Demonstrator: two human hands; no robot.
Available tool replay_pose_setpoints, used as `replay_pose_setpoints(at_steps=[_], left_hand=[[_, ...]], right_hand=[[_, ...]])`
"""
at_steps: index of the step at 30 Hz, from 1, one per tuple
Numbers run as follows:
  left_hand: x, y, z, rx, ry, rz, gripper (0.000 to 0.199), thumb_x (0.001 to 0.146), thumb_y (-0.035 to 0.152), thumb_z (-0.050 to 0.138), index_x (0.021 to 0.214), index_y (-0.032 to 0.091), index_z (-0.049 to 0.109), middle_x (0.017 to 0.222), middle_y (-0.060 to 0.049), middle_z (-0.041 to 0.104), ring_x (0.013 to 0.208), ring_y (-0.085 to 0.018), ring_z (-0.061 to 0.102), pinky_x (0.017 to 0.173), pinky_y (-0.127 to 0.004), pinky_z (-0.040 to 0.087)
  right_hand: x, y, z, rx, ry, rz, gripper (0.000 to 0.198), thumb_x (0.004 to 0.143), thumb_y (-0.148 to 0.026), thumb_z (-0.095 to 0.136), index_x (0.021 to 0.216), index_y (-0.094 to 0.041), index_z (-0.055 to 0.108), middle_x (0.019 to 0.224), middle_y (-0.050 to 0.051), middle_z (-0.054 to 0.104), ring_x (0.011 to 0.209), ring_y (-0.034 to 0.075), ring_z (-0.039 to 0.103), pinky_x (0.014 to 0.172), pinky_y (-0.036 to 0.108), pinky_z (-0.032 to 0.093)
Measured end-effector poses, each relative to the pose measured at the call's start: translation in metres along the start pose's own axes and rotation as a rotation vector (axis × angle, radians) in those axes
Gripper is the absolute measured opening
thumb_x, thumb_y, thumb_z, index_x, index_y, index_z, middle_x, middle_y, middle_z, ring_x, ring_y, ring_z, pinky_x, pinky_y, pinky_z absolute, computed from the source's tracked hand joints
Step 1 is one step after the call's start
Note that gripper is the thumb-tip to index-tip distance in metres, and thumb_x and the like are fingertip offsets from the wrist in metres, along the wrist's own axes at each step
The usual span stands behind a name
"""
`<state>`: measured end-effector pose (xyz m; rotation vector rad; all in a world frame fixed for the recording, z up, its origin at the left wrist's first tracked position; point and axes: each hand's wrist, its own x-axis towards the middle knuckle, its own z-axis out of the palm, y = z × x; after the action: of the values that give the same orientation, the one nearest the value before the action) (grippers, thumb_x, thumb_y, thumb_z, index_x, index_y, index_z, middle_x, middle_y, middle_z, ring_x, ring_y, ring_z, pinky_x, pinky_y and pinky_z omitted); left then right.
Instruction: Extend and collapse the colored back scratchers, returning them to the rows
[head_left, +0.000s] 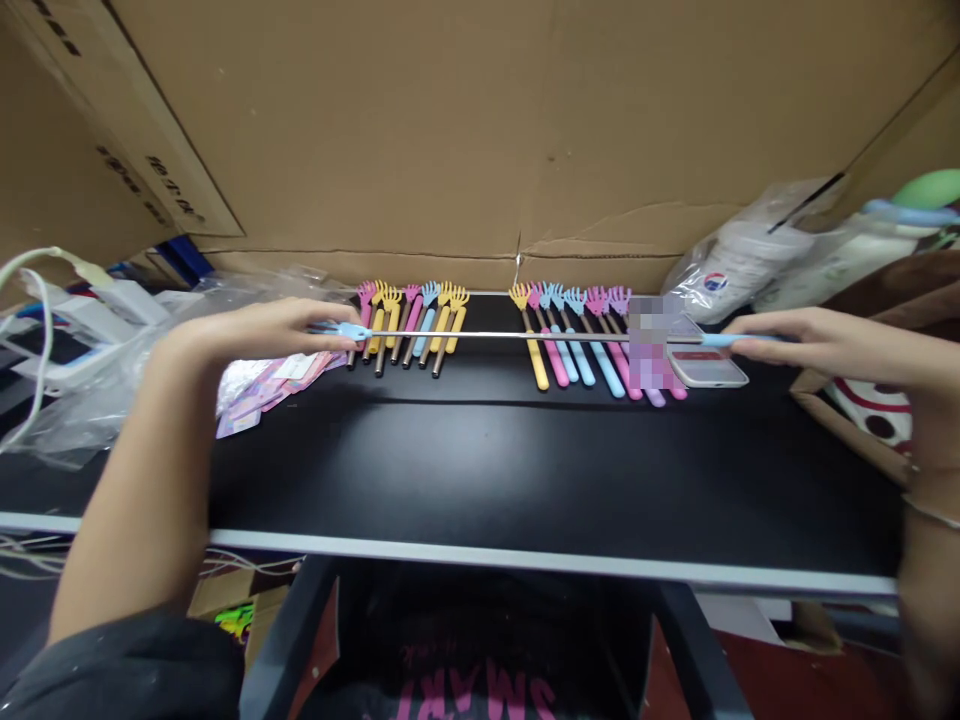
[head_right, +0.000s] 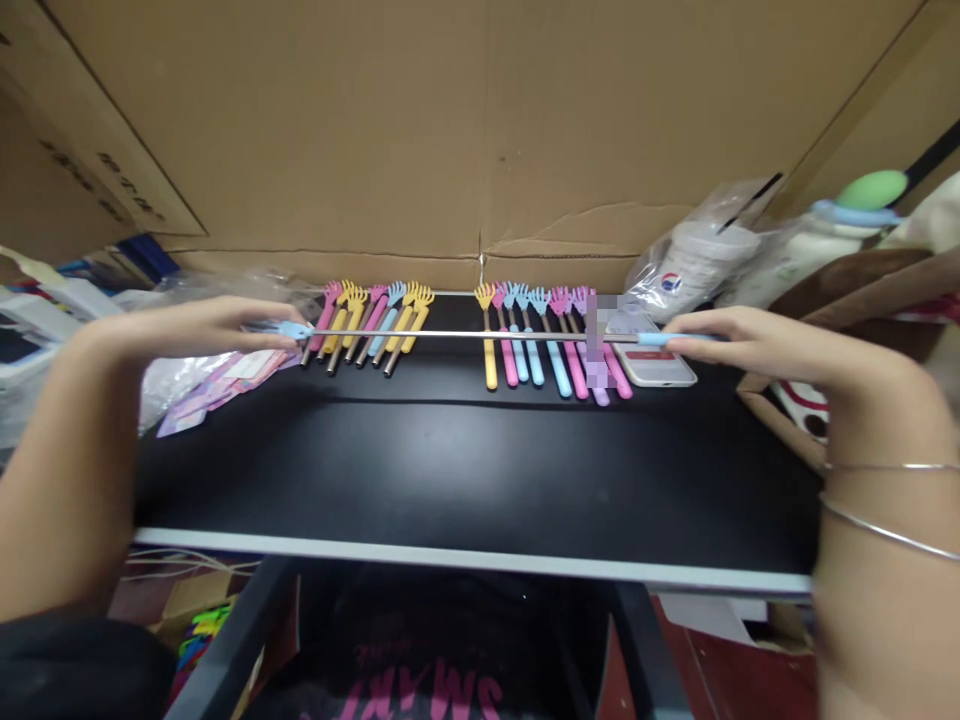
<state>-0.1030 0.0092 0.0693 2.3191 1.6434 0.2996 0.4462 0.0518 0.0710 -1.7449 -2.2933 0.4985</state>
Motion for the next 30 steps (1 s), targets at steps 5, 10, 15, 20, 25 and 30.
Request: replay_pose_setpoints(at_steps=[5, 10, 15, 20, 25, 30], left_hand=[[-0.003, -0.007, -0.013, 0.021, -0.139, -0.053, 0.05, 0.079, 0.059, 0.049, 0.095, 0.014, 0.065, 0.098, -0.005, 0.068, 0.09, -0.018, 0.057, 0.081, -0.023, 0.043], [-0.001, -0.014, -0.008, 0.05, -0.071, -0.016, 0.052, 0.085, 0.059, 0.045, 0.114, 0.019, 0.06, 0.116, -0.004, 0.066, 0.099, -0.019, 0.056, 0.087, -0.023, 0.041], [-0.002, -0.013, -0.004, 0.035, 0.03, -0.039, 0.055, 0.086, 0.06, 0.046, 0.124, 0.019, 0.05, 0.125, -0.007, 0.06, 0.1, -0.019, 0.056, 0.082, -0.023, 0.043], [-0.001, -0.01, -0.002, 0.05, 0.109, -0.097, 0.046, 0.094, 0.05, 0.036, 0.127, 0.019, 0.046, 0.125, -0.009, 0.059, 0.087, -0.015, 0.057, 0.073, -0.022, 0.045], [-0.001, -0.008, -0.002, 0.042, 0.104, -0.135, 0.038, 0.094, 0.042, 0.042, 0.125, 0.02, 0.046, 0.092, -0.002, 0.063, 0.071, -0.012, 0.053, 0.066, -0.021, 0.044], [-0.005, -0.001, -0.006, -0.147, 0.118, -0.175, 0.035, 0.091, 0.039, 0.048, 0.122, 0.023, 0.045, 0.066, 0.005, 0.05, 0.059, -0.01, 0.046, 0.051, -0.017, 0.04]], right_hand=[[-0.006, 0.031, -0.017, -0.027, -0.076, 0.121, 0.066, 0.069, -0.078, 0.058, 0.107, -0.025, 0.071, 0.113, 0.01, 0.071, 0.103, 0.028, 0.065, 0.079, 0.033, 0.055], [-0.003, 0.032, -0.013, -0.019, -0.037, 0.113, 0.06, 0.073, -0.074, 0.059, 0.111, -0.028, 0.068, 0.121, 0.009, 0.069, 0.11, 0.029, 0.063, 0.075, 0.031, 0.056], [0.002, 0.024, -0.01, 0.126, -0.044, 0.025, 0.05, 0.071, -0.068, 0.067, 0.093, -0.024, 0.075, 0.099, 0.011, 0.073, 0.087, 0.023, 0.066, 0.067, 0.031, 0.052], [0.003, 0.019, -0.01, 0.198, -0.001, 0.023, 0.039, 0.068, -0.059, 0.075, 0.088, -0.025, 0.074, 0.081, 0.008, 0.071, 0.07, 0.017, 0.062, 0.059, 0.029, 0.048], [0.0, 0.015, -0.012, 0.245, 0.088, 0.184, 0.03, 0.065, -0.035, 0.084, 0.088, -0.023, 0.068, 0.064, 0.003, 0.066, 0.058, 0.013, 0.058, 0.052, 0.027, 0.042], [-0.007, 0.026, -0.015, 0.365, 0.197, 0.239, 0.052, 0.056, -0.055, 0.085, 0.091, -0.024, 0.062, 0.065, 0.005, 0.067, 0.056, 0.016, 0.06, 0.051, 0.033, 0.042]])
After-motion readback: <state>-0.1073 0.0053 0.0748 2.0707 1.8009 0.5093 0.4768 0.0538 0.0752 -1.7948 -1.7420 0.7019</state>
